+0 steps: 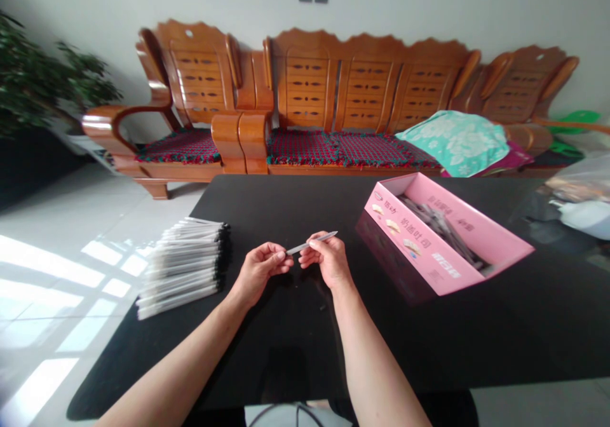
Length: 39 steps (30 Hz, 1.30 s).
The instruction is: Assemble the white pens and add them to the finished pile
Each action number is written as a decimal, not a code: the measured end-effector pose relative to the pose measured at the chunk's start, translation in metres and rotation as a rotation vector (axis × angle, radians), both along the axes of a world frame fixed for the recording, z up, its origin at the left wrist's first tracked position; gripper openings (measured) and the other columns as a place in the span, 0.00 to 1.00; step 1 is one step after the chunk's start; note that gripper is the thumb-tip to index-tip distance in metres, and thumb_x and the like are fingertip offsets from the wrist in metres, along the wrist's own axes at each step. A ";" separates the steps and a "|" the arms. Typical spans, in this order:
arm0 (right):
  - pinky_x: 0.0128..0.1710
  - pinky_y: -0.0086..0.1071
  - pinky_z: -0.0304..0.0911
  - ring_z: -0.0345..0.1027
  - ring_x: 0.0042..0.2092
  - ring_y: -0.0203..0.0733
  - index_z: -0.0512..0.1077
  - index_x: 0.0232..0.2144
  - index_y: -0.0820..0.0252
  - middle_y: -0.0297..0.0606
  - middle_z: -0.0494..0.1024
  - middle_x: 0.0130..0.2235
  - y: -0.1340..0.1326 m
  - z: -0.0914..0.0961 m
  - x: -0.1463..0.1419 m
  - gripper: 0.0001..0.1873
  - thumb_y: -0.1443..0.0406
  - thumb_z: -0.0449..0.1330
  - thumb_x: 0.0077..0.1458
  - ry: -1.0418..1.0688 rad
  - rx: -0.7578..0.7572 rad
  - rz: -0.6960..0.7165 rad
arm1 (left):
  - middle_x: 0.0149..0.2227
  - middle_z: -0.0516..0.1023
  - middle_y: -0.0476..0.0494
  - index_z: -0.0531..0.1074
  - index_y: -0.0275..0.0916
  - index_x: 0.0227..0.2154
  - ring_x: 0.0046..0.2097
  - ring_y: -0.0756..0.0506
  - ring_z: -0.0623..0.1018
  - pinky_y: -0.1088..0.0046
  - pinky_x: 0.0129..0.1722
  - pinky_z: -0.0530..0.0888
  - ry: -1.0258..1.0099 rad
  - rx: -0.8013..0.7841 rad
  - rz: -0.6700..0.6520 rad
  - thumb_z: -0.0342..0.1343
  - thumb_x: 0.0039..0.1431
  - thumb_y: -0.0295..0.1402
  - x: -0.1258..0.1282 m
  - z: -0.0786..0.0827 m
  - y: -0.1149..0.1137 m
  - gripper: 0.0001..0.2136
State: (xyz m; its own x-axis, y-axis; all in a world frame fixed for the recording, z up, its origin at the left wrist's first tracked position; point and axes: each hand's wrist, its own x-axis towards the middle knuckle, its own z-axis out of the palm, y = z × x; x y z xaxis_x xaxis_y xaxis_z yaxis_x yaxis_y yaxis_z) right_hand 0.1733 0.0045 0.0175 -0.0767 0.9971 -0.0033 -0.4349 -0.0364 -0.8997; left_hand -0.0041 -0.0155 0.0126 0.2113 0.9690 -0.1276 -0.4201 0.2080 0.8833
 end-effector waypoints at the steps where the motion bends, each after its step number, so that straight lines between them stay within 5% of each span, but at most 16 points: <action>1: 0.19 0.31 0.72 0.75 0.21 0.42 0.73 0.30 0.62 0.39 0.81 0.24 0.000 0.000 0.000 0.08 0.63 0.65 0.47 0.000 0.003 0.001 | 0.31 0.81 0.41 0.72 0.33 0.33 0.31 0.50 0.80 0.77 0.33 0.77 0.005 0.000 0.001 0.68 0.49 0.39 0.000 0.000 0.000 0.16; 11: 0.19 0.31 0.73 0.75 0.20 0.42 0.72 0.30 0.62 0.38 0.81 0.24 0.002 -0.004 0.001 0.09 0.63 0.66 0.47 0.010 -0.001 0.007 | 0.23 0.75 0.47 0.72 0.32 0.27 0.21 0.52 0.73 0.80 0.18 0.70 0.165 0.025 0.016 0.66 0.49 0.44 0.000 -0.001 0.001 0.18; 22: 0.17 0.31 0.73 0.75 0.20 0.43 0.72 0.30 0.63 0.39 0.81 0.23 0.004 -0.008 0.000 0.11 0.62 0.68 0.47 0.011 -0.074 -0.021 | 0.21 0.76 0.47 0.73 0.33 0.28 0.22 0.50 0.76 0.76 0.23 0.75 0.368 0.190 0.165 0.67 0.47 0.40 0.004 0.003 -0.001 0.14; 30: 0.17 0.30 0.73 0.75 0.20 0.43 0.72 0.31 0.63 0.39 0.81 0.23 0.004 -0.009 0.000 0.11 0.62 0.68 0.47 0.004 -0.063 -0.022 | 0.21 0.73 0.46 0.73 0.33 0.26 0.17 0.53 0.71 0.83 0.12 0.62 0.444 0.137 0.040 0.54 0.58 0.51 0.000 -0.006 0.001 0.23; 37: 0.17 0.31 0.73 0.75 0.20 0.42 0.72 0.31 0.64 0.39 0.81 0.23 0.004 -0.008 -0.001 0.12 0.62 0.68 0.46 -0.006 -0.064 -0.017 | 0.23 0.74 0.51 0.72 0.35 0.35 0.20 0.53 0.72 0.82 0.15 0.67 0.362 0.173 0.127 0.69 0.43 0.43 0.001 0.001 0.002 0.21; 39: 0.17 0.30 0.72 0.75 0.20 0.42 0.72 0.31 0.64 0.39 0.81 0.23 0.004 -0.008 -0.001 0.12 0.62 0.68 0.46 -0.007 -0.065 -0.017 | 0.24 0.74 0.50 0.72 0.35 0.37 0.18 0.53 0.70 0.82 0.13 0.65 0.382 0.167 0.122 0.66 0.46 0.46 0.000 0.000 0.001 0.21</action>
